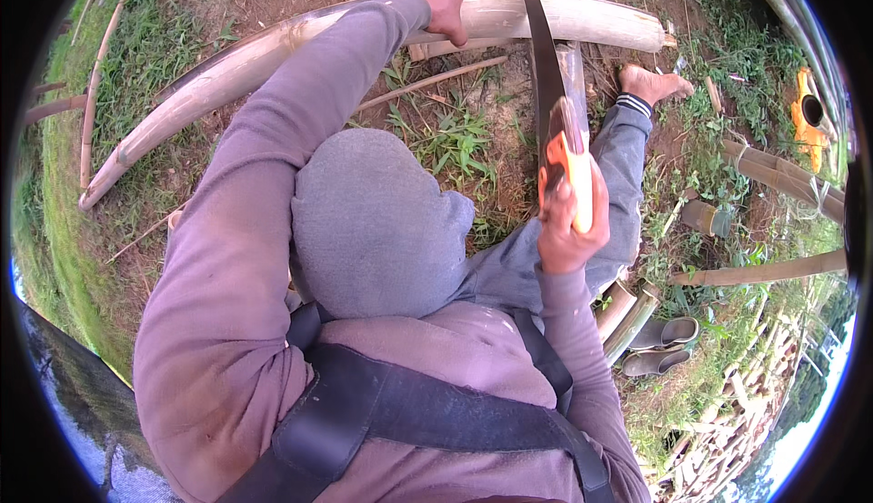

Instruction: The person sits on the ground and uses a hand saw to cut long bamboo poles into shorter sections. They repeatedly position the bamboo, saw through it, and set the cut pieces aside.

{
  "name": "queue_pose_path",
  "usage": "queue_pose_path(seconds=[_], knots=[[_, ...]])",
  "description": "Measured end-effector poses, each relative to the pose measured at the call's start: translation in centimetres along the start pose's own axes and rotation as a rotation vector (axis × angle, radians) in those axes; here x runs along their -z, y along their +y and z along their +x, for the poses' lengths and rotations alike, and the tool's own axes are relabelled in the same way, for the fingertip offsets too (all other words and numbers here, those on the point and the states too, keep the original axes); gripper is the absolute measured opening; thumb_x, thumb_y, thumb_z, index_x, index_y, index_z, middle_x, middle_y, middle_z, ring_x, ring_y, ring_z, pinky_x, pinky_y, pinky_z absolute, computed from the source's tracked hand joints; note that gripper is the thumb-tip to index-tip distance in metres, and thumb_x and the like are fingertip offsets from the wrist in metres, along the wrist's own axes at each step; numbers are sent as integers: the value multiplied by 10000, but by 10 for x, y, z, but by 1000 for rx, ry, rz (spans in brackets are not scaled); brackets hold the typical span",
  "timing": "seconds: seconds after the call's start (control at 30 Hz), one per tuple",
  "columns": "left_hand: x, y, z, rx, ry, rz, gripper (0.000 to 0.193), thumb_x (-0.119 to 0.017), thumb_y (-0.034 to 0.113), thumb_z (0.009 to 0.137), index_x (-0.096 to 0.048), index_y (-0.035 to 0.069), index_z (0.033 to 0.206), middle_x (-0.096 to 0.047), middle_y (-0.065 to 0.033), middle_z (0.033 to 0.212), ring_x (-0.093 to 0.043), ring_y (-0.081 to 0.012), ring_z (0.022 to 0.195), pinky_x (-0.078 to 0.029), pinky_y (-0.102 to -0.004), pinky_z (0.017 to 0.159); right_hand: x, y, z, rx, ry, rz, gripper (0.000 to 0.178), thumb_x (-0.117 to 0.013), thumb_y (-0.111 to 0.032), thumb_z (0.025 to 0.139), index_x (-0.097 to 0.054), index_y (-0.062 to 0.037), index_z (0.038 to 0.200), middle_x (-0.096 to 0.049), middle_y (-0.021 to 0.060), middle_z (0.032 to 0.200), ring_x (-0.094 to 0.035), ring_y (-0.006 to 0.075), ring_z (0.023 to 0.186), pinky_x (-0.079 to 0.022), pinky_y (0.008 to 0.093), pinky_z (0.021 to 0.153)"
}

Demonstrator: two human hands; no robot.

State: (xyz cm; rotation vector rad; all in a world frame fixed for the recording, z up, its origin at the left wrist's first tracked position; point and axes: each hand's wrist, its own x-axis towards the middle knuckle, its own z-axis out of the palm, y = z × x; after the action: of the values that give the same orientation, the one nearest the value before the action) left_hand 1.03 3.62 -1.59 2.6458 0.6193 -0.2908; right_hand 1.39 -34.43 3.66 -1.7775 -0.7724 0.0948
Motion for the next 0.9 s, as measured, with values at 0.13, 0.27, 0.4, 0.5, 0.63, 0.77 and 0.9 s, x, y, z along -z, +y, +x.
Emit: queue_pose_path(seconds=[0.13,0.27,0.4,0.5,0.63,0.77,0.9], knots=[[9,11,-10,54,-12,13,948,-868,408,640,-528,132,1481,-718,-182,1257,-696,-365,1145,-560,-468,979,-58,6,85,-131,5,219,369,-722,-84,996,-624,57,1322,-715,109,1157,-676,143,992,-555,303,883],[-19,27,-37,21,253,253,988,-885,352,721,-400,154,1559,-638,-190,1342,-682,-360,1163,-538,-482,1014,-44,37,73,-27,-50,222,427,-718,-120,1018,-533,23,1375,-661,79,1069,-619,83,719,-547,215,606],[-13,26,-34,19,171,230,958,-896,300,722,-404,142,1528,-624,-188,1311,-688,-375,1132,-555,-503,970,-54,41,61,107,-59,165,435,-725,-146,1019,-513,22,1361,-651,56,1002,-593,63,682,-504,210,560],[9,25,-28,19,3,133,925,-897,312,715,-440,134,1500,-653,-193,1270,-689,-379,1141,-565,-510,948,-54,26,78,-137,11,229,430,-740,-138,1004,-551,44,1344,-683,99,1135,-670,122,920,-560,259,773],[10,9,-22,2,-55,-24,866,-893,327,717,-486,116,1451,-697,-204,1194,-700,-378,1139,-573,-516,937,-67,-4,110,-88,7,128,389,-717,-114,1019,-576,63,1335,-707,111,1120,-677,116,912,-576,282,789],[-11,27,-32,16,190,174,740,-888,323,745,-529,83,1346,-719,-196,1163,-723,-370,1095,-588,-507,915,-68,-14,119,-92,-38,55,379,-709,-97,1020,-576,73,1331,-714,107,1100,-678,125,920,-574,279,788],[1,26,-39,54,94,166,612,-889,297,777,-565,47,1233,-737,-180,1147,-741,-351,1071,-608,-479,885,-21,-47,57,-267,-64,111,380,-696,-96,1024,-552,87,1325,-706,87,1036,-684,115,893,-567,242,757]])
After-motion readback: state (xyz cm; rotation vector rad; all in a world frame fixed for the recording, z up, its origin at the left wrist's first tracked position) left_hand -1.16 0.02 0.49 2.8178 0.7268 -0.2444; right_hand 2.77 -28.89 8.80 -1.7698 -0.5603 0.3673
